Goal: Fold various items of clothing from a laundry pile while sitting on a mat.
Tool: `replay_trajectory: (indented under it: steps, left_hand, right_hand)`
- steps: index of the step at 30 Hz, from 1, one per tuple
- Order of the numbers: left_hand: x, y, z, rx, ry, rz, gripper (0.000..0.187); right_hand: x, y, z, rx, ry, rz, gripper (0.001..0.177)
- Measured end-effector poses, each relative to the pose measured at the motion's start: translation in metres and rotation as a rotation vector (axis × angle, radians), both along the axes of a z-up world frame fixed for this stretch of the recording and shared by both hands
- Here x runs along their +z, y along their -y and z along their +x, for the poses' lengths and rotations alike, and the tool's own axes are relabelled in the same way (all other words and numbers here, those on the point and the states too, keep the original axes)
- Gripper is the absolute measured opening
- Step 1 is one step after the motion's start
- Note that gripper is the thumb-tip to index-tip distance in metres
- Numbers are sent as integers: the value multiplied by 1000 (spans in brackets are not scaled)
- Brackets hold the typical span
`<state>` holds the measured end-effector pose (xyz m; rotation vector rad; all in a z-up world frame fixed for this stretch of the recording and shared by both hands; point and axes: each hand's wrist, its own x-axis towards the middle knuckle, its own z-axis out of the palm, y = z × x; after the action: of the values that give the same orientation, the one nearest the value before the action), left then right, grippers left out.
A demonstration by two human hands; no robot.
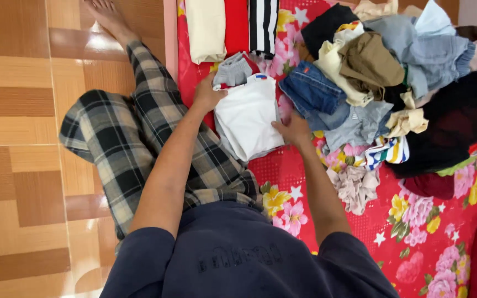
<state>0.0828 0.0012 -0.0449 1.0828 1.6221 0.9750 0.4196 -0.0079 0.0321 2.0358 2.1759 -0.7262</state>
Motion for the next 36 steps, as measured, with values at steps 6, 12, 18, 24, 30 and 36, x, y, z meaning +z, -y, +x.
replay_trajectory:
  steps: [6, 12, 18, 24, 30, 36]
  left_hand:
    - [12, 13, -1, -39, -139, 319, 70]
    - [64, 29, -1, -100, -293, 404, 63]
    - [83, 29, -1, -142, -551, 586, 44]
    - [68, 36, 0, -346, -491, 201, 24]
    - [90, -13, 12, -422, -556, -186, 113]
    - [82, -15, 47, -487, -781, -83, 68]
  right_hand:
    - [46, -74, -78, 472, -290, 423, 109]
    - [78, -111, -141, 678, -506, 23, 116]
    - [17, -79, -86, 578, -137, 451, 51]
    - [17, -18, -64, 631, -194, 512, 67]
    - [57, -46, -66, 609, -297, 100, 54]
    - [97, -90, -109, 839, -75, 271, 95]
